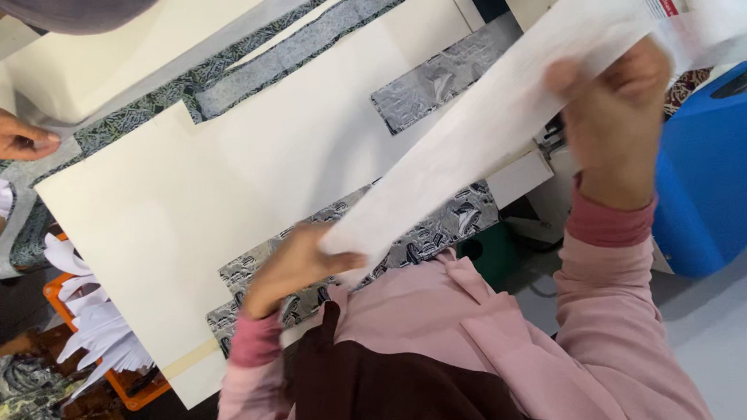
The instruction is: The person places patterned paper sheets onto a conveyor and inserts white paper sheets between them, repeating the sequence to assemble layered paper products. A coworker assists by feeding additional sheets into the machine.
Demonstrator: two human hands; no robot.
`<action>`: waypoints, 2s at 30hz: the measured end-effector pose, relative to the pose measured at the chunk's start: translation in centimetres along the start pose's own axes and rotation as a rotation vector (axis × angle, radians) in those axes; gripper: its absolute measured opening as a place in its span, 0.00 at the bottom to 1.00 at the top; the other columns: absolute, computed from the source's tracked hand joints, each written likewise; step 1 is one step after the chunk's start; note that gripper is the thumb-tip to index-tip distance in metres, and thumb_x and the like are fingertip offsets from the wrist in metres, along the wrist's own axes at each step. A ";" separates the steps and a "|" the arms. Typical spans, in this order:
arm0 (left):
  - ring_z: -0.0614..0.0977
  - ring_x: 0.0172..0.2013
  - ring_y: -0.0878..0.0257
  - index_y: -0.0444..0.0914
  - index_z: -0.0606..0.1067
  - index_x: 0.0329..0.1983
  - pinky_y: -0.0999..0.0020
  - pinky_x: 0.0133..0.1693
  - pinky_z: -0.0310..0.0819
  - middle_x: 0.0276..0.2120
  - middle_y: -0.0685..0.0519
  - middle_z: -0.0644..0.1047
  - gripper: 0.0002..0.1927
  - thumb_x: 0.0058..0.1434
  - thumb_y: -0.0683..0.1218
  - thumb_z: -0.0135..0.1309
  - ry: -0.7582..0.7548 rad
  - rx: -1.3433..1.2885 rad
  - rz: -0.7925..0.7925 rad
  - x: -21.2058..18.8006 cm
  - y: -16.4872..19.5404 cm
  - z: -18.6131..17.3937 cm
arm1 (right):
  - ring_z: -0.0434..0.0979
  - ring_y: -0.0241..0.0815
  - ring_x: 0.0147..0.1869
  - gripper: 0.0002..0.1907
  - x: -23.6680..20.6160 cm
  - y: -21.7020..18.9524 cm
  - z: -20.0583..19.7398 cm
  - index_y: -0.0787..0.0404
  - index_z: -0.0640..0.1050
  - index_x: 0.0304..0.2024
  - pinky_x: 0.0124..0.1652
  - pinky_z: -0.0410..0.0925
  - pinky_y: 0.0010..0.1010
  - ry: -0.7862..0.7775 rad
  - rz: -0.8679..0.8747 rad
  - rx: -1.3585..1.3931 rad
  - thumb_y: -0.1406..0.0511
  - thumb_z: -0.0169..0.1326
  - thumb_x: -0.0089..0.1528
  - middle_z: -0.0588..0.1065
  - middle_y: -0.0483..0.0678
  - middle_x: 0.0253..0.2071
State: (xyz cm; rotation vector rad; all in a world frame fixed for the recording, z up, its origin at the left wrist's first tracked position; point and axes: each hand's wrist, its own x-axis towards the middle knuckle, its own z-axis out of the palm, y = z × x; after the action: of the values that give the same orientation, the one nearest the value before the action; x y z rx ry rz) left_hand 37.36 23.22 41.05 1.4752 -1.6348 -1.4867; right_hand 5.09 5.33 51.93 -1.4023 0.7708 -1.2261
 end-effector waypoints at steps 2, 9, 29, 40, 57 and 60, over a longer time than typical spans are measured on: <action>0.84 0.27 0.61 0.36 0.82 0.50 0.67 0.31 0.78 0.33 0.48 0.87 0.21 0.53 0.47 0.68 0.019 -0.044 -0.172 -3.3 -3.6 -2.3 | 0.83 0.36 0.47 0.13 0.7 1.5 -2.8 0.63 0.77 0.50 0.50 0.78 0.28 0.050 -0.019 0.071 0.69 0.62 0.64 0.80 0.47 0.46; 0.83 0.28 0.62 0.31 0.82 0.40 0.67 0.31 0.78 0.32 0.49 0.86 0.17 0.53 0.47 0.67 0.280 -0.207 -0.473 -12.7 -14.4 -5.9 | 0.81 0.37 0.42 0.11 -2.7 16.7 -9.4 0.68 0.78 0.48 0.41 0.74 0.28 0.127 0.514 0.025 0.71 0.62 0.63 0.79 0.48 0.42; 0.69 0.25 0.67 0.29 0.76 0.34 0.68 0.29 0.66 0.23 0.52 0.74 0.15 0.59 0.46 0.68 0.968 0.038 -0.617 -15.8 -24.4 0.0 | 0.80 0.41 0.40 0.26 -8.9 29.5 -6.9 0.63 0.74 0.57 0.42 0.72 0.31 0.159 0.437 -0.747 0.66 0.67 0.58 0.80 0.51 0.37; 0.80 0.31 0.63 0.29 0.75 0.49 0.68 0.34 0.75 0.32 0.47 0.81 0.22 0.56 0.45 0.68 1.032 0.048 -0.602 -17.7 -25.6 -0.5 | 0.82 0.46 0.40 0.36 -8.9 28.3 -2.6 0.64 0.66 0.63 0.43 0.72 0.37 0.118 0.384 -0.918 0.65 0.68 0.57 0.80 0.52 0.37; 0.85 0.32 0.53 0.33 0.67 0.53 0.61 0.35 0.79 0.30 0.42 0.82 0.28 0.52 0.40 0.68 1.181 -0.012 -0.599 -17.8 -31.4 -1.2 | 0.83 0.54 0.46 0.39 -8.5 36.3 -4.8 0.68 0.61 0.71 0.50 0.71 0.42 -0.016 0.230 -1.096 0.72 0.67 0.62 0.82 0.57 0.41; 0.84 0.32 0.53 0.33 0.66 0.53 0.61 0.36 0.78 0.29 0.44 0.81 0.29 0.53 0.40 0.69 1.180 -0.056 -0.644 -18.0 -31.4 -1.6 | 0.84 0.50 0.48 0.36 -8.6 35.4 -3.7 0.67 0.61 0.68 0.52 0.72 0.39 -0.009 0.330 -1.034 0.72 0.65 0.63 0.81 0.56 0.42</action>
State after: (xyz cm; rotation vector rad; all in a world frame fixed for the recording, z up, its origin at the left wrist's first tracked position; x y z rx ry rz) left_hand 56.28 44.23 18.41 2.2883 -0.4141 -0.5591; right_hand 5.29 4.36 15.33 -1.9545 1.6887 -0.5308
